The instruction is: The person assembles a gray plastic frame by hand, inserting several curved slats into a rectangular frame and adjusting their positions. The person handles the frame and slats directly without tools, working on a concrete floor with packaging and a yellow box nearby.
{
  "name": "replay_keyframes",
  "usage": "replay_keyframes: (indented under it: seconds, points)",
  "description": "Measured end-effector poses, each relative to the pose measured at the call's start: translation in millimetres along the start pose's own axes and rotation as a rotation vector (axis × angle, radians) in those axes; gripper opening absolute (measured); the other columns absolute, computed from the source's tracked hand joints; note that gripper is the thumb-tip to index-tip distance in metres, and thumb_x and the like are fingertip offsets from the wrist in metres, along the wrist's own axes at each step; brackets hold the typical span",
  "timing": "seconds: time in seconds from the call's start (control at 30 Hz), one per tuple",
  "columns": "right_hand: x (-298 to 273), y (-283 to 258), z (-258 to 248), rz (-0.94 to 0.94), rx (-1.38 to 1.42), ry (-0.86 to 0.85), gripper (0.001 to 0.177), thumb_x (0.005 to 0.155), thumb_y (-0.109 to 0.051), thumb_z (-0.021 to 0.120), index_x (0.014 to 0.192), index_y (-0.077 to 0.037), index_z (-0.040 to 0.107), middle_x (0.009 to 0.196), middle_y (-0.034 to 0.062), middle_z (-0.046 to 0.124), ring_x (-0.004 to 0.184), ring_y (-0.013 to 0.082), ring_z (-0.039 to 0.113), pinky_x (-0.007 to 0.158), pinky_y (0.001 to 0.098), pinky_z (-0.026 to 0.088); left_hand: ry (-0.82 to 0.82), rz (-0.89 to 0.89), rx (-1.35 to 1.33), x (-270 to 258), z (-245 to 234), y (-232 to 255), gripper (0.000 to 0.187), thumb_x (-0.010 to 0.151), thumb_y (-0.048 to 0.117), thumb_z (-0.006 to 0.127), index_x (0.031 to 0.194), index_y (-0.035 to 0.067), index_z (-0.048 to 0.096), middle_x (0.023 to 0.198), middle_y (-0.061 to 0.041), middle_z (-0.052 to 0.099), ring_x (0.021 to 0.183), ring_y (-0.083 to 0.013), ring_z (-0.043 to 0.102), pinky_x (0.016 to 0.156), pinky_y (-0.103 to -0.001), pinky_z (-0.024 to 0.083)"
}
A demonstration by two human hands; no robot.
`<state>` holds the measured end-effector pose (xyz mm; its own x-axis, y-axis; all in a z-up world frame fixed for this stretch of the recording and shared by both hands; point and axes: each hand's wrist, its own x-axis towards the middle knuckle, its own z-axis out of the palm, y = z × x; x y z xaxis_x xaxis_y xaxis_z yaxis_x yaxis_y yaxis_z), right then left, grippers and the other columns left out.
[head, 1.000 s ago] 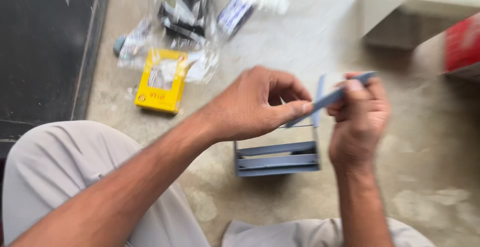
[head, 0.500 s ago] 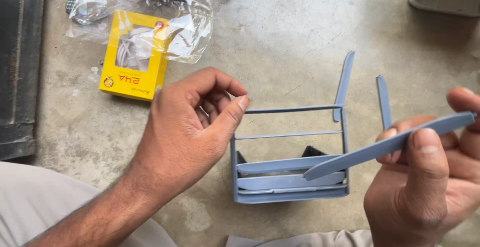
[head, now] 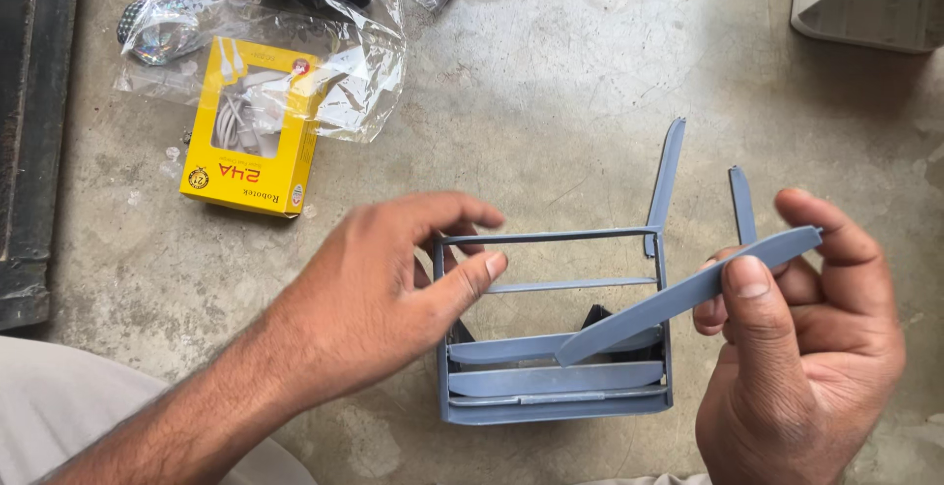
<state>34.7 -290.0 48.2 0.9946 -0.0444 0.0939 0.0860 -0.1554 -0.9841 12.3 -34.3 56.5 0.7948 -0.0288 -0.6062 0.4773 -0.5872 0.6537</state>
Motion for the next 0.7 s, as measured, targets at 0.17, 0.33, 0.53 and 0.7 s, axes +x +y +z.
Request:
replay_keyframes:
  seconds: [0.17, 0.33, 0.53, 0.7]
  points:
    - [-2, 9, -10, 0.084, 0.181, -0.004, 0.021, 0.105, -0.003, 0.063, 0.124, 0.004, 0.058, 0.087, 0.0148, 0.069, 0.079, 0.0144, 0.064, 0.077, 0.0322, 0.053, 0.385, 0.382, -0.002, -10, 5, 9, 0.035, 0.095, 0.030, 0.069, 0.123, 0.009, 0.069, 0.105, -0.007, 0.073, 0.089, -0.0159, 0.070, 0.066, -0.032, 0.058]
    - [-13, 4, -6, 0.061, 0.189, -0.051, 0.018, 0.096, 0.000, 0.068, 0.111, -0.002, 0.059, 0.089, 0.0180, 0.072, 0.079, 0.0165, 0.067, 0.073, 0.0319, 0.055, 0.594, 0.718, -0.051, -39, 13, 23, 0.023, 0.089, 0.020, 0.075, 0.106, 0.005, 0.072, 0.095, -0.009, 0.071, 0.086, -0.0185, 0.073, 0.070, -0.031, 0.059]
    - [-18, 3, -4, 0.174, 0.151, -0.113, 0.021, 0.091, 0.002, 0.070, 0.107, -0.005, 0.058, 0.088, 0.0192, 0.076, 0.080, 0.0153, 0.072, 0.073, 0.0308, 0.060, 0.350, 0.577, -0.081, -40, 21, 12, 0.020, 0.088, 0.027, 0.078, 0.102, 0.013, 0.080, 0.083, -0.002, 0.073, 0.076, -0.0153, 0.070, 0.063, -0.031, 0.055]
    - [-10, 18, -23, 0.133, -0.024, -0.089, 0.025, 0.089, 0.004, 0.070, 0.114, 0.004, 0.066, 0.093, 0.0159, 0.071, 0.087, 0.0151, 0.070, 0.085, 0.0296, 0.059, -0.025, 0.200, -0.354, -29, 17, 0, 0.023, 0.089, 0.028, 0.077, 0.104, 0.015, 0.089, 0.081, -0.001, 0.076, 0.067, -0.0144, 0.067, 0.057, -0.032, 0.051]
